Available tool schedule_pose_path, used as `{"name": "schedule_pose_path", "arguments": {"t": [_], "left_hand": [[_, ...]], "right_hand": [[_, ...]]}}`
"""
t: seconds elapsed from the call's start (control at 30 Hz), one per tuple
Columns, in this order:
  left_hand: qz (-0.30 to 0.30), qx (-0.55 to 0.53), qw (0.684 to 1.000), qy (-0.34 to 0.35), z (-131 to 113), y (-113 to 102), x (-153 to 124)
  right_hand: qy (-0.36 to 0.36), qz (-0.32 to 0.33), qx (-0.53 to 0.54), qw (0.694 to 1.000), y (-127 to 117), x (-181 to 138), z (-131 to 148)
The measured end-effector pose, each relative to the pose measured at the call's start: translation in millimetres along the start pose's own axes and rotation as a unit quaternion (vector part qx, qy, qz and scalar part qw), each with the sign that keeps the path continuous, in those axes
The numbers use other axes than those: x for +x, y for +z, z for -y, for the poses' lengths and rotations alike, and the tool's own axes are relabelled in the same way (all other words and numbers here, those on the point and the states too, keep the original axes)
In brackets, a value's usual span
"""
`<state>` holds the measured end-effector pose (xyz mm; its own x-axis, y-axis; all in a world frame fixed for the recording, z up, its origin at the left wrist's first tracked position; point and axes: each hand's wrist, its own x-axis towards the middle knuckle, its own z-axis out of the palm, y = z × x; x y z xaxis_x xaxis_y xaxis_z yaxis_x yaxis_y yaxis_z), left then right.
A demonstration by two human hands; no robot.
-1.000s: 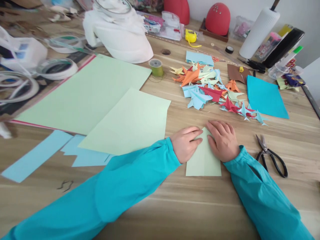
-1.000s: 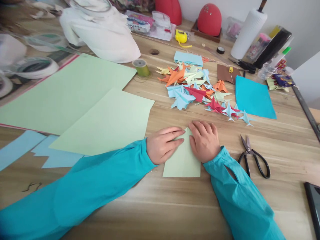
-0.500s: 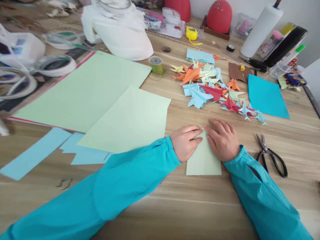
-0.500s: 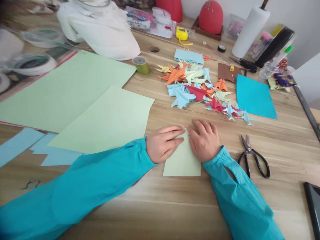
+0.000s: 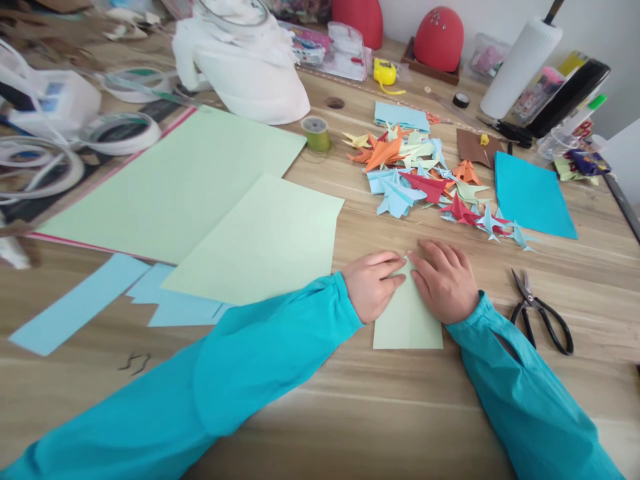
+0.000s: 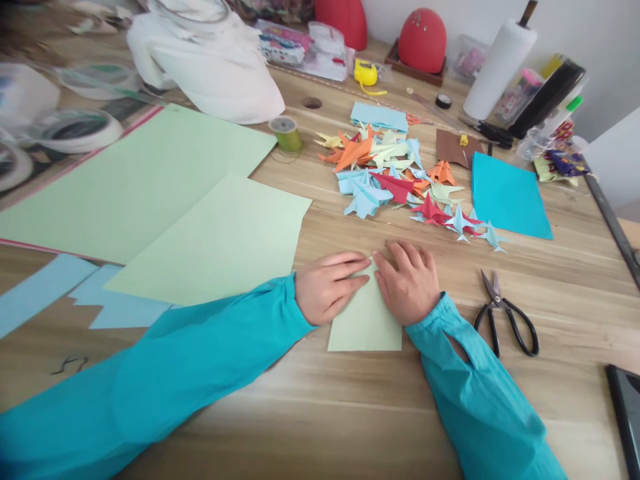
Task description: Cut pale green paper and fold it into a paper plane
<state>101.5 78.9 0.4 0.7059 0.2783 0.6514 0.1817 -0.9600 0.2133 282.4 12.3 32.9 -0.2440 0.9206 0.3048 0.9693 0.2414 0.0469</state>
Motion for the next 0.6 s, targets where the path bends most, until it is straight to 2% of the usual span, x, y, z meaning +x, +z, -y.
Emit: {"name": "schedule_pose_path", "arguments": {"t": [0.3, 0.6], "left_hand": [[0.002, -0.012, 1.000, -0.005, -0.2, -0.3, -2.1], [0.032, -0.082, 0.996, 0.009, 14.5, -4.5, -4.0]], "right_hand": [[0.018, 0.011, 0.037, 0.999, 1.7, -0.1, -1.7], [0.029, -0.057, 0.109, 0.992, 3.7, -2.3, -7.3]]}}
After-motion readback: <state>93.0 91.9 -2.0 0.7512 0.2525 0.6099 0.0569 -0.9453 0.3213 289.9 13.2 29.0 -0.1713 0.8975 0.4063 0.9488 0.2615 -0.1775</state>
